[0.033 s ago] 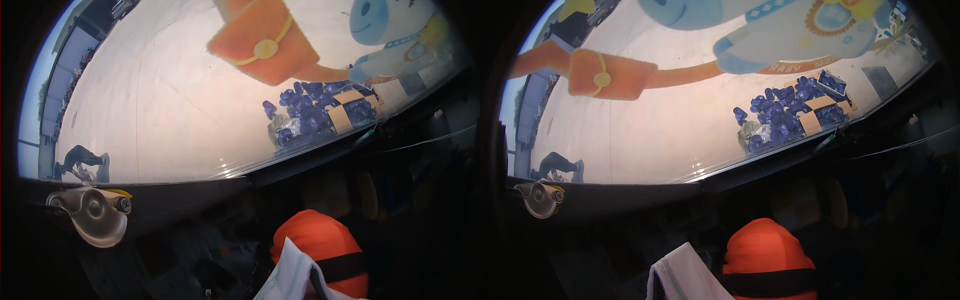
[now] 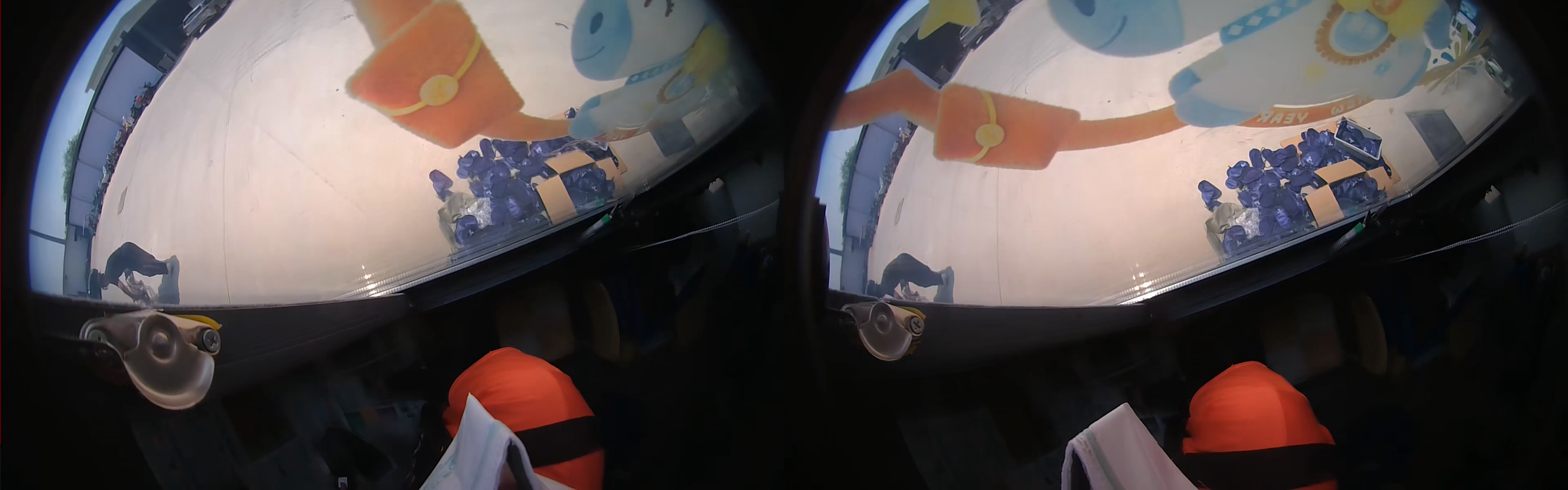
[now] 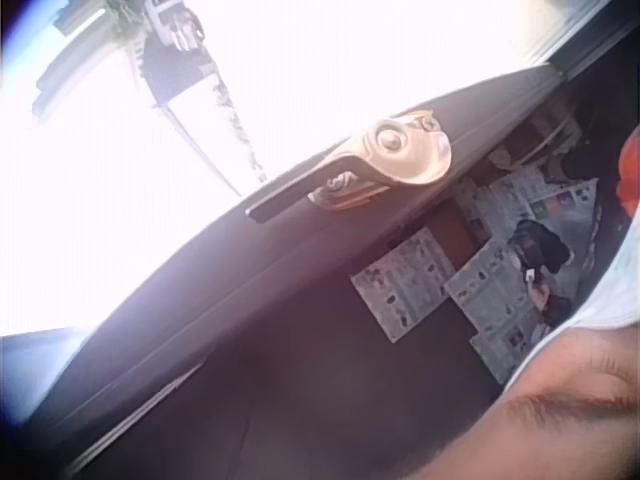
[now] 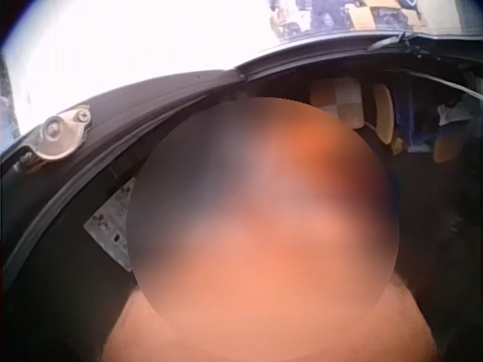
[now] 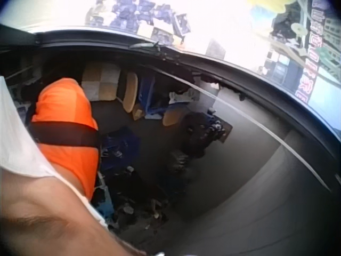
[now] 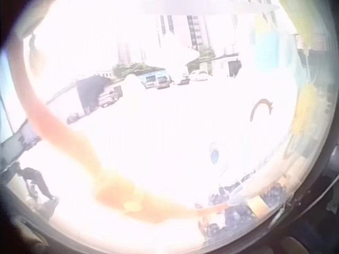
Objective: The person takes shoe components from a box and uses a handheld air nozzle to blow dust or debris off the surfaces before placing them on a stack.
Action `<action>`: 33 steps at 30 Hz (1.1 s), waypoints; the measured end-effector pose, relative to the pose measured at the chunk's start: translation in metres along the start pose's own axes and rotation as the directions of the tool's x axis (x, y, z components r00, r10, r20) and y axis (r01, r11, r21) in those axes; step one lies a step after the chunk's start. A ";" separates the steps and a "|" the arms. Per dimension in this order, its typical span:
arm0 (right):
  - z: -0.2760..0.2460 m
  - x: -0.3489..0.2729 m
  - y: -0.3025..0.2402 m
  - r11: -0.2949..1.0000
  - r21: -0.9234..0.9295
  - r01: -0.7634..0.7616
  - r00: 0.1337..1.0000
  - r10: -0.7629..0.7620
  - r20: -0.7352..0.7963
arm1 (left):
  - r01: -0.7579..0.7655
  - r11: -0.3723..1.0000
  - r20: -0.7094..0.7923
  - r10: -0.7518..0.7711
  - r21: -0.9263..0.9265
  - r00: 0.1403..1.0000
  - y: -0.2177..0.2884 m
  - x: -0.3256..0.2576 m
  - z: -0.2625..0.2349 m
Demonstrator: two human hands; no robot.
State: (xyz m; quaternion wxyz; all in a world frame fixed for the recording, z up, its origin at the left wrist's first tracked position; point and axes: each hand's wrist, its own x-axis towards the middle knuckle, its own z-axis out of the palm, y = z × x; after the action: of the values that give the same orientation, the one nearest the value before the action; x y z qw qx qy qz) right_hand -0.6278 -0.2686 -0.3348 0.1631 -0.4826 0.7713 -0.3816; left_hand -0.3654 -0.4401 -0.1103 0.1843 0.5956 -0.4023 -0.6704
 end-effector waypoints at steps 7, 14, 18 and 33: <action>-0.019 -0.008 -0.015 0.974 0.061 -0.219 0.965 0.207 0.163 | 0.010 1.000 0.094 -0.009 -0.007 0.996 0.000 0.020 0.017; -0.021 -0.003 -0.029 0.917 0.099 -0.386 0.908 0.359 0.216 | -0.009 1.000 0.183 0.014 -0.026 0.983 0.006 0.037 0.024; -0.001 0.000 -0.036 0.890 0.104 -0.444 0.885 0.418 0.204 | -0.014 1.000 0.215 0.017 -0.013 0.976 0.010 0.040 0.031; -0.035 -0.023 -0.052 0.982 -0.172 0.080 0.986 -0.052 0.158 | 0.024 0.994 0.259 -0.053 0.111 0.964 0.010 0.049 0.112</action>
State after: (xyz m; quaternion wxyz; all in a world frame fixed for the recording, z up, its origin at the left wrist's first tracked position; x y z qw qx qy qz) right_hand -0.6055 -0.2460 -0.2756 0.1654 -0.5485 0.7709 -0.2784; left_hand -0.4849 -0.4457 -0.1385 0.0845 0.5186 -0.4467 -0.7242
